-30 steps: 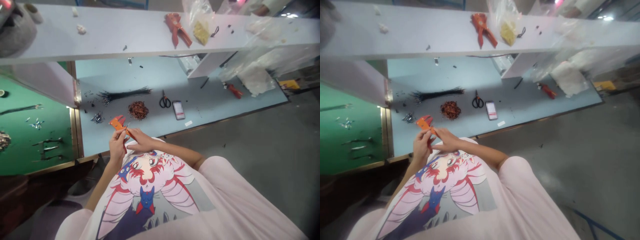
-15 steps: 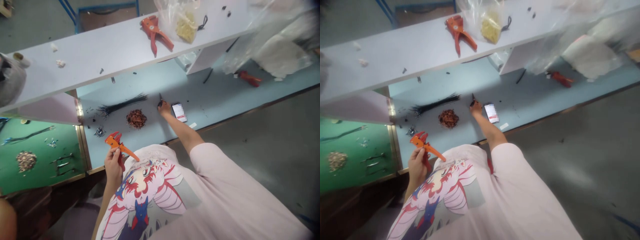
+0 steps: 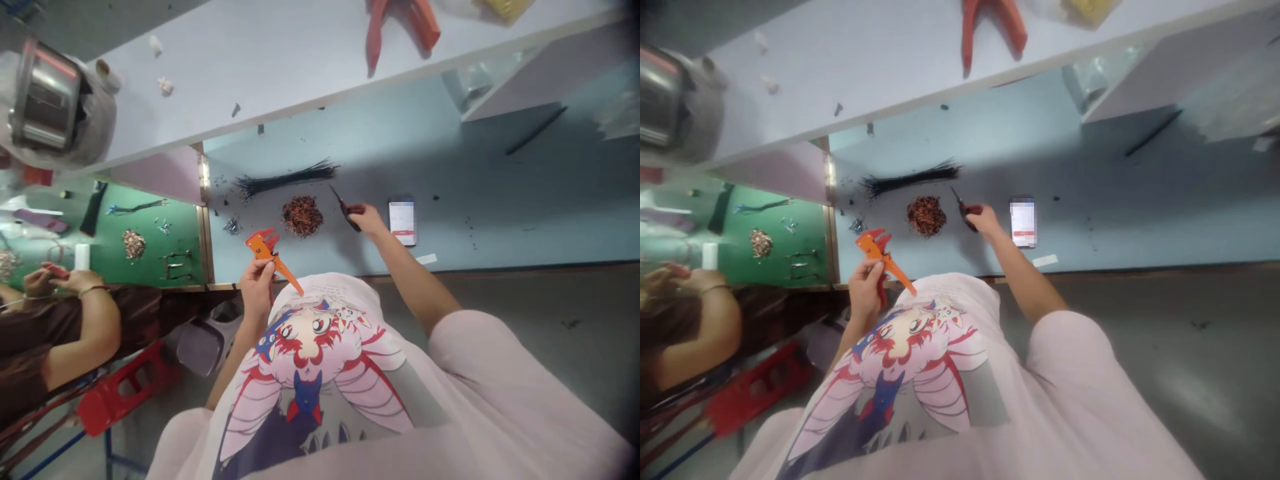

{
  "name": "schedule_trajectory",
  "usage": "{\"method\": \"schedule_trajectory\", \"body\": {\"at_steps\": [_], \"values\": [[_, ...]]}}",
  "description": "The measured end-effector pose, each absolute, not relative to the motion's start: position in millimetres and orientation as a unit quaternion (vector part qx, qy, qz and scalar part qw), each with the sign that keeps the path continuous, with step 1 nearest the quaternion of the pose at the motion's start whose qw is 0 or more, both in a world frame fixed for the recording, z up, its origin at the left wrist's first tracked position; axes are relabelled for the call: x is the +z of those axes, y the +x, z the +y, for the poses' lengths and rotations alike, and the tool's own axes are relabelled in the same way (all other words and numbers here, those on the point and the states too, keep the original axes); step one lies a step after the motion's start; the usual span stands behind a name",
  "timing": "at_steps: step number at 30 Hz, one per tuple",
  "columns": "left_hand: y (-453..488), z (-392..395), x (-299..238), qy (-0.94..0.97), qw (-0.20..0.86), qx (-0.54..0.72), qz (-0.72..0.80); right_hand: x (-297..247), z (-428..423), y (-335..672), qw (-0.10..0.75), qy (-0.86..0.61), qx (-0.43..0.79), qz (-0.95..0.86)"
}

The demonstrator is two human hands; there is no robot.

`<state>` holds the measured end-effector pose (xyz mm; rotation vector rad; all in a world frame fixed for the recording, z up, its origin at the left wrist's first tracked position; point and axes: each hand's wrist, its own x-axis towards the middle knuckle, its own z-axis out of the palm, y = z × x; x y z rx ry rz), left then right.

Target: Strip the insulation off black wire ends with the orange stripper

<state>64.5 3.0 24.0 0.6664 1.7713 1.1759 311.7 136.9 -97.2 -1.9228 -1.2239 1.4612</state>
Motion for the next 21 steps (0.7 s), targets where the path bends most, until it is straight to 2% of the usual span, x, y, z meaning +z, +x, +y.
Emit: {"method": "schedule_trajectory", "body": {"at_steps": [2, 4, 6, 11, 21], "values": [[66.0, 2.9, 26.4, 0.337, 0.413, 0.439, 0.723, -78.2, 112.0, 310.2, 0.239, -0.614, 0.589, -0.468], [65.8, 4.7, 27.4, 0.386, 0.400, 0.405, 0.726, -57.3, 91.6, 310.9, 0.274, -0.469, 0.663, -0.515], [64.9, 8.1, 27.2, 0.414, 0.399, 0.379, 0.725, -38.8, 79.5, 313.3, 0.271, -0.394, 0.678, -0.559], [64.6, 17.4, 29.1, 0.390, 0.442, 0.356, 0.725, -16.5, 75.2, 322.4, 0.275, -0.428, 0.606, -0.611], [62.5, 21.8, 39.3, 0.260, 0.551, 0.363, 0.705, 2.4, 70.3, 330.8, 0.250, -0.456, 0.583, -0.625]]}}
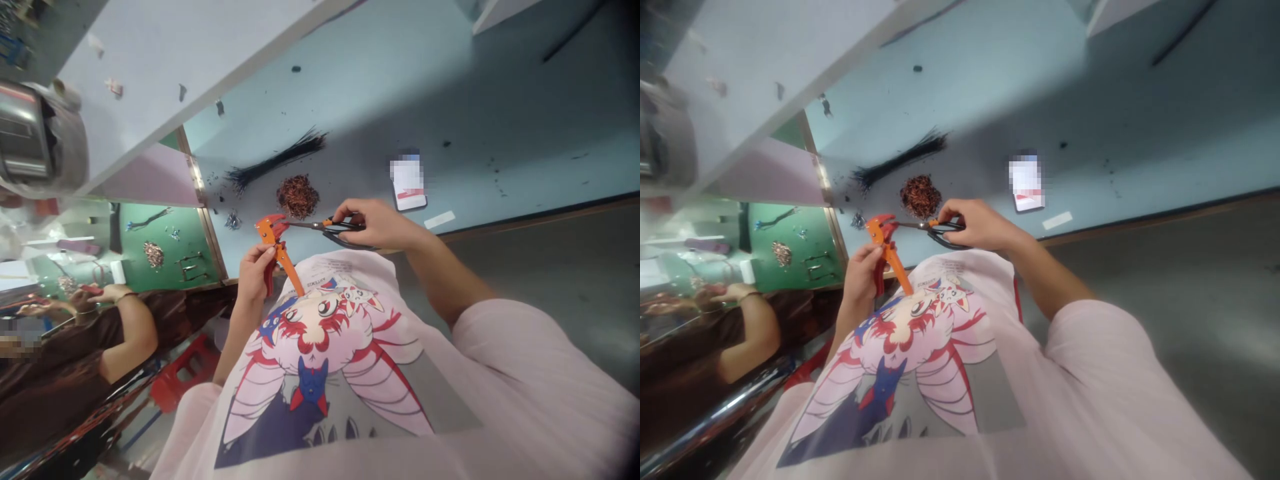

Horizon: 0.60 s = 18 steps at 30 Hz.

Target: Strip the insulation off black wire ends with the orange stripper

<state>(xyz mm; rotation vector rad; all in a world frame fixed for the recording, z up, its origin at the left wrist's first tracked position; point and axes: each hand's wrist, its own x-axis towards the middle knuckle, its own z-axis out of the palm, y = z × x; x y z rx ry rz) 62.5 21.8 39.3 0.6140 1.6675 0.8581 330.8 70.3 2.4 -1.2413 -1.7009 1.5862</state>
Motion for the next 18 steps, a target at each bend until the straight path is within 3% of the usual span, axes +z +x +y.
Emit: {"method": "schedule_trajectory", "body": {"at_steps": [18], "values": [[53.0, 12.4, 45.4, 0.352, 0.533, 0.373, 0.673, 10.4, 66.1, 328.3, 0.275, -0.454, 0.574, -0.624]]}}
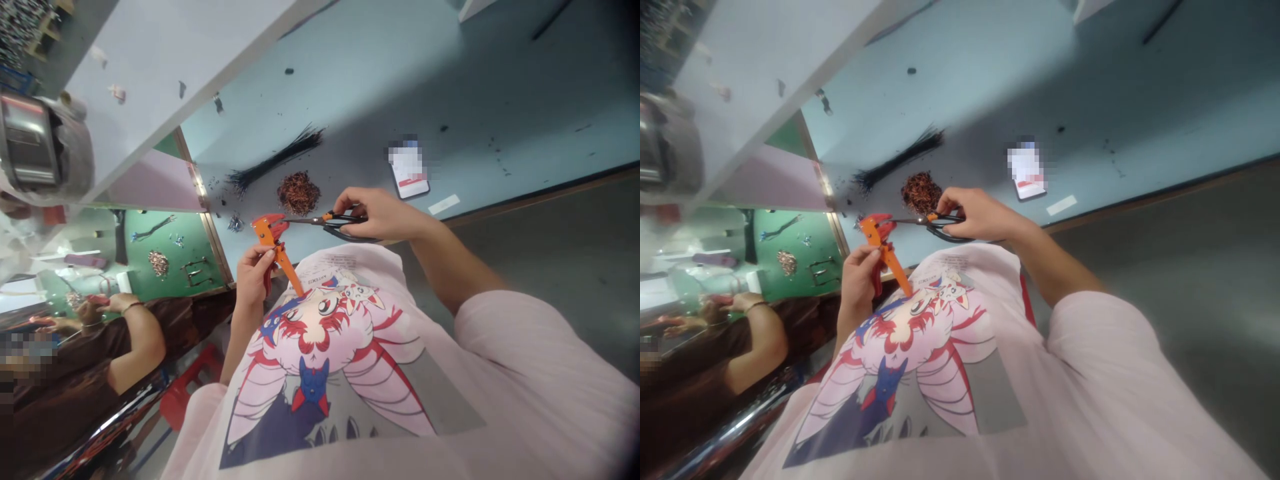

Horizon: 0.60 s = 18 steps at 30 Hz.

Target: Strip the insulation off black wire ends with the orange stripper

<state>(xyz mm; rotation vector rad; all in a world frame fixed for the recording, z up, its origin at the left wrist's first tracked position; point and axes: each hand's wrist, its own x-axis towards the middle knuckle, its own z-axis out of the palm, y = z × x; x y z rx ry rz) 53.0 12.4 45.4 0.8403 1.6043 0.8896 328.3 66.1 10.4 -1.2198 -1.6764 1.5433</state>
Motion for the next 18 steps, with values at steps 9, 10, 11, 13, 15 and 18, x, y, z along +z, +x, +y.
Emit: {"method": "schedule_trajectory", "body": {"at_steps": [9, 10, 11, 13, 15, 18], "values": [[52.8, 8.8, 51.3, 0.408, 0.491, 0.373, 0.673, 11.4, 65.1, 327.2, 0.301, -0.444, 0.591, -0.603], [52.2, 8.6, 51.0, 0.415, 0.489, 0.373, 0.671, 11.1, 65.1, 326.7, 0.299, -0.445, 0.591, -0.604], [51.8, 8.3, 50.7, 0.419, 0.486, 0.374, 0.669, 11.1, 65.0, 326.4, 0.297, -0.445, 0.590, -0.605], [51.3, 7.9, 50.4, 0.422, 0.481, 0.379, 0.669, 12.0, 64.6, 326.1, 0.293, -0.445, 0.588, -0.608], [51.5, 7.4, 50.8, 0.420, 0.478, 0.379, 0.672, 13.7, 64.1, 326.4, 0.290, -0.445, 0.585, -0.613], [52.3, 6.3, 52.4, 0.418, 0.473, 0.374, 0.679, 15.8, 63.3, 327.2, 0.285, -0.448, 0.578, -0.620]]}}
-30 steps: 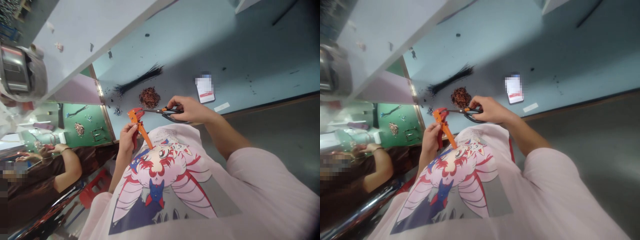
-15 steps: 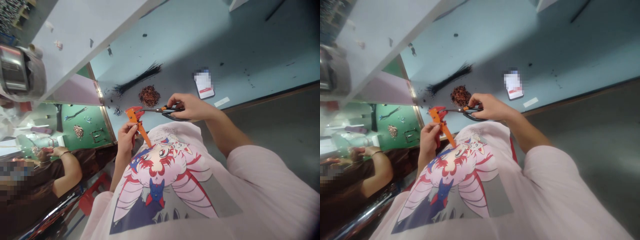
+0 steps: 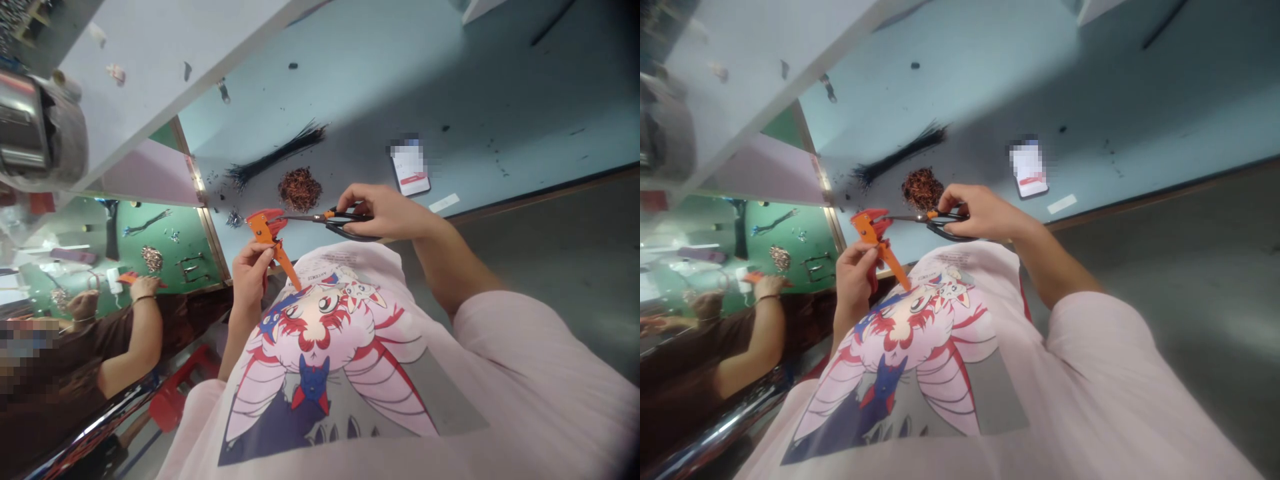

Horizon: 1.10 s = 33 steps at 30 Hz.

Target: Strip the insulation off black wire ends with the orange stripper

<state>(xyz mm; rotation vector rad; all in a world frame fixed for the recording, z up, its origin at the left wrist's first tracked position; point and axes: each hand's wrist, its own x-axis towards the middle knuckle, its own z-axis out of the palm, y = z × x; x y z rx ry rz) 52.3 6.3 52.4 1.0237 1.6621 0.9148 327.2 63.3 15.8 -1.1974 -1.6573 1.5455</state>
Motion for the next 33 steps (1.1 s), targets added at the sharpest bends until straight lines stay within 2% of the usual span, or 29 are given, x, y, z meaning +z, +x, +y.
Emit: {"method": "schedule_trajectory", "body": {"at_steps": [22, 33], "values": [[52.4, 4.0, 53.4, 0.500, 0.425, 0.353, 0.667, 16.0, 59.8, 330.6, 0.278, -0.456, 0.572, -0.623], [71.5, 4.1, 53.2, 0.517, 0.384, 0.337, 0.687, 0.2, 60.7, 346.3, 0.346, -0.410, 0.593, -0.601]]}}
